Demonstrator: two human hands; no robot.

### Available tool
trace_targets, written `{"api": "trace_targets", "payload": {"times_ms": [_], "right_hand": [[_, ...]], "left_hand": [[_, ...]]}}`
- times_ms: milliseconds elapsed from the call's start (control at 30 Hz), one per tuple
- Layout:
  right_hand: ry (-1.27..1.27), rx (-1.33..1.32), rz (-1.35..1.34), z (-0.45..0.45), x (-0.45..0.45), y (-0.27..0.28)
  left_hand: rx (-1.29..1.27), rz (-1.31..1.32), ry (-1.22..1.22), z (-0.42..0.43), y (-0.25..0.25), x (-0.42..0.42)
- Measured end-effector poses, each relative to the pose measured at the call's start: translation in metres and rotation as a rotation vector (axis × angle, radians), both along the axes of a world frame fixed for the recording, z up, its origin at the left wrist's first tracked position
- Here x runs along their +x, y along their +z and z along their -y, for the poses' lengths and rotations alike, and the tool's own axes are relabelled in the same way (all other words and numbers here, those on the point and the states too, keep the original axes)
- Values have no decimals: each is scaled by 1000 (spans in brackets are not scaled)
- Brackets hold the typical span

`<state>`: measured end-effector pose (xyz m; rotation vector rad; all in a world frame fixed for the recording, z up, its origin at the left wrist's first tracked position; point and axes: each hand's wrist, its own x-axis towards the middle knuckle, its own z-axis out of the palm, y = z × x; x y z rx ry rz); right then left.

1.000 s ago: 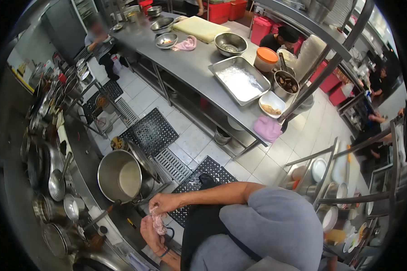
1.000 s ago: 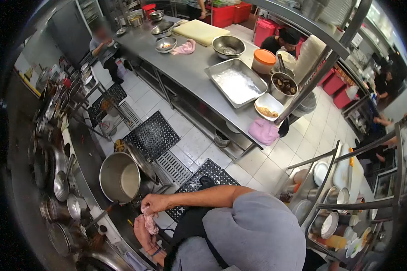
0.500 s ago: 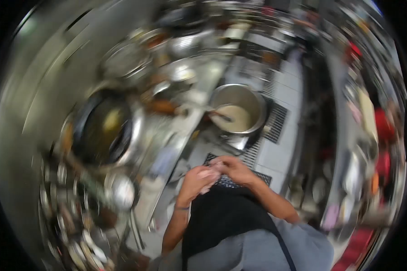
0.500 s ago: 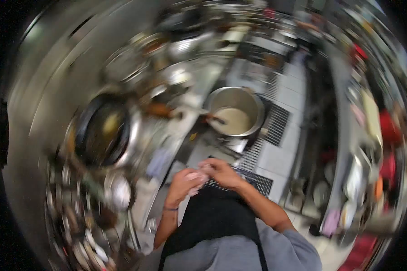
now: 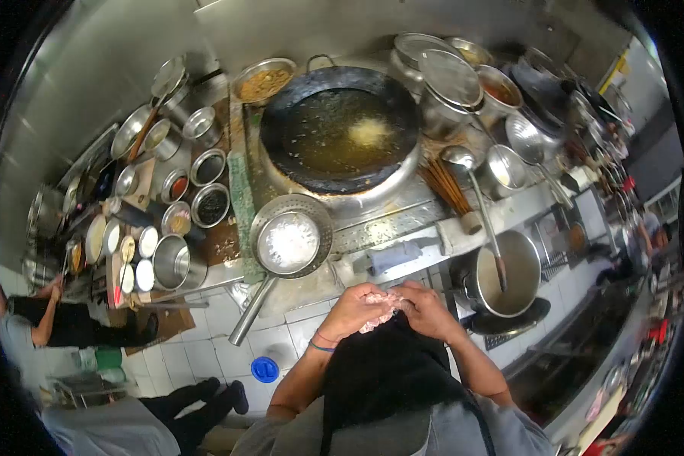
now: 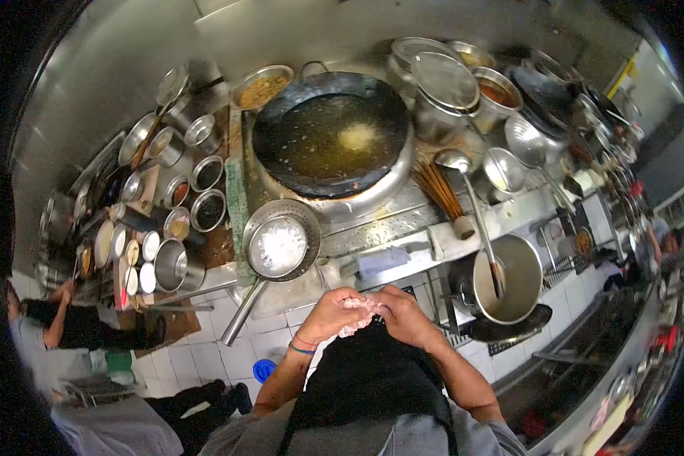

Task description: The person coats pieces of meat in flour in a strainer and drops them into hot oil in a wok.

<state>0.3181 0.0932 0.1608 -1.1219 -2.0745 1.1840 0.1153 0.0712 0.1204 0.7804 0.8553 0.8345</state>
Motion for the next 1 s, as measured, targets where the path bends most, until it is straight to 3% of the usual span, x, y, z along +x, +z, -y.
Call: {"api": "trace_targets", "payload": {"times_ms": [167,200,267,300,333,367,433,600,667,800,900,933,1000], "right_hand": [[70,103,65,-33,-20,7],[150,200,-3,-44,-20,2],[186,122,-117,-65,-21,-13],[205,-58,-225,-77,-17,-34],[183,-396,-272,-89,-15,-27],[170,-505,-371,-97,-20,-6],[285,-616,-472,-120,-14,-13],[543,-869,-413,-153,-10,-1],[627,-852,-415,-159,-7,8],[805,-638,-307,-172,-12,16],[818,-396,-116,-174,-21,27],[837,-247,-82,-173,-26,32],[866,-60,-63,-170,-35,36]], "left_hand": [[19,-88,190,-10,23,0],[35,-103,232,-11,14,2],[-1,-224,307,-18,34,3],[61,-317,350,-20,35,7],[37,-357,403,-22,41,9],[183,-487,490,-26,29,15],[28,-348,540,-30,42,27],[-88,-253,638,-34,42,52],[-185,-220,660,-29,58,56],[-103,55,804,-28,25,64],[-135,76,758,-28,13,59],[-220,61,737,-22,66,57],[-110,-107,779,-32,42,53]]}}
